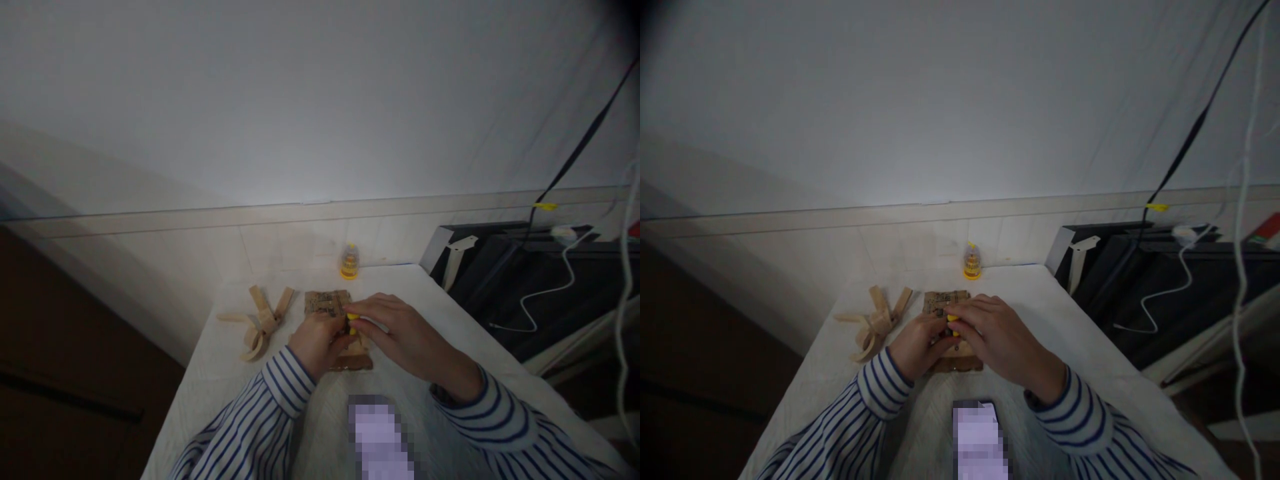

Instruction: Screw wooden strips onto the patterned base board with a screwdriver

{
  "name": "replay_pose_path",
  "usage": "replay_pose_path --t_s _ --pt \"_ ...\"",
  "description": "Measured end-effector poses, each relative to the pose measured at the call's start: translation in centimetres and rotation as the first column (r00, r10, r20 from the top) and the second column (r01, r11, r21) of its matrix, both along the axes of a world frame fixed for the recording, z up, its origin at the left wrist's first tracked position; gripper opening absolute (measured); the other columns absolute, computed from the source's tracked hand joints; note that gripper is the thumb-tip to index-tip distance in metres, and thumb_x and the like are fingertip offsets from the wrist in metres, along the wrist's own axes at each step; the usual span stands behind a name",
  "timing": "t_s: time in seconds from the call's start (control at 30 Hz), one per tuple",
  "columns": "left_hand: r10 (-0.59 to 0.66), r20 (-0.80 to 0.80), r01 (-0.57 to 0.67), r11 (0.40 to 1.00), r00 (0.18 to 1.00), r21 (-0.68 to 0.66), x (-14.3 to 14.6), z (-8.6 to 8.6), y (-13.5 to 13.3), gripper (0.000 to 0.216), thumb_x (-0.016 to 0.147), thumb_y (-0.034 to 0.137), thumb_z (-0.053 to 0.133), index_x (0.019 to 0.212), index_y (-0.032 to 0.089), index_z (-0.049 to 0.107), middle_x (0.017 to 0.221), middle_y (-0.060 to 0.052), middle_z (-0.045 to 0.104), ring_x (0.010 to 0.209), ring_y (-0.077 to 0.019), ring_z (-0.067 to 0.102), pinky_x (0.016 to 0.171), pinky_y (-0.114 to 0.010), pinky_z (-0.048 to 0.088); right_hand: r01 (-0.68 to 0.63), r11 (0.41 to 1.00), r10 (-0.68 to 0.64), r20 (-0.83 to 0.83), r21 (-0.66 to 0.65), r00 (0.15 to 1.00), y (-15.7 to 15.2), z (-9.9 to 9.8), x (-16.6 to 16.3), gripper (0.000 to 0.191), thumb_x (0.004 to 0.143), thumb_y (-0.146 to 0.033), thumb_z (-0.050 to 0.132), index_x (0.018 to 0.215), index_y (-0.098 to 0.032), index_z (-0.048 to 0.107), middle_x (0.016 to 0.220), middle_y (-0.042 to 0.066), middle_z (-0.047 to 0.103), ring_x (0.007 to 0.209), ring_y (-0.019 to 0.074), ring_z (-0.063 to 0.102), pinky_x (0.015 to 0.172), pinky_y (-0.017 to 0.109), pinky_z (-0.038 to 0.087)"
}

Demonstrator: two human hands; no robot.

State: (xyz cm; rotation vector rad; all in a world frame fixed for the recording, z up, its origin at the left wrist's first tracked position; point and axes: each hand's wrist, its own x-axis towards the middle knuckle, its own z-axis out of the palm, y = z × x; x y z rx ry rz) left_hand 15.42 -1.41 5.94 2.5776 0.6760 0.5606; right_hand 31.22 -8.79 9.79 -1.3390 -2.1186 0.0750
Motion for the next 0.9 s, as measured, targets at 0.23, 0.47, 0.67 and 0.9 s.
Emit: replay_pose_path --t_s 0.23,0.47,0.67,0.9 --pt "-0.036 -0.04 0.037 0.999 0.999 0.016 -0.1 0.1 0.0 0.01 0.082 0.022 0.052 0.082 0.015 0.059 0.074 -0.004 0.062 0.071 -0.0165 0.057 0.067 -0.026 0.043 0.046 0.998 -0.045 -0.038 0.039 0.998 -0.3 -0.7 -0.2 0.015 0.087 -0.026 0.049 0.099 -0.021 0.056 0.092 0.005 0.066 0.086 0.0197 0.057 0.075 0.039 0.045" --pt "-0.051 -0.047 0.051 0.999 0.998 0.004 -0.1 0.0 -0.1 0.013 0.082 0.021 0.05 0.087 0.015 0.06 0.076 -0.005 0.063 0.071 -0.0164 0.058 0.067 -0.025 0.043 0.103 0.991 -0.094 -0.113 0.082 0.989 -0.3 -1.7 -0.1 0.014 0.085 -0.028 0.051 0.097 -0.021 0.055 0.085 0.005 0.063 0.08 0.0189 0.057 0.072 0.037 0.047" --pt "0.018 0.009 -0.019 0.999 1.0 0.037 0.0 0.1 -0.1 0.013 0.08 0.025 0.055 0.085 0.015 0.062 0.071 -0.004 0.063 0.068 -0.0161 0.057 0.064 -0.025 0.042 0.148 0.985 -0.138 -0.107 0.093 0.985 0.0 -1.9 -0.1 0.015 0.084 -0.029 0.052 0.096 -0.022 0.056 0.083 0.004 0.063 0.079 0.0191 0.058 0.071 0.036 0.047" --pt "0.052 0.002 -0.052 0.998 0.999 0.035 -0.1 0.0 -0.1 0.018 0.08 0.032 0.056 0.079 0.016 0.062 0.067 -0.003 0.063 0.064 -0.0158 0.057 0.061 -0.025 0.042 0.146 0.989 -0.142 -0.099 0.035 0.985 -0.3 -1.3 -0.4 0.017 0.084 -0.028 0.051 0.099 -0.021 0.055 0.09 0.006 0.062 0.085 0.0203 0.058 0.075 0.039 0.048"
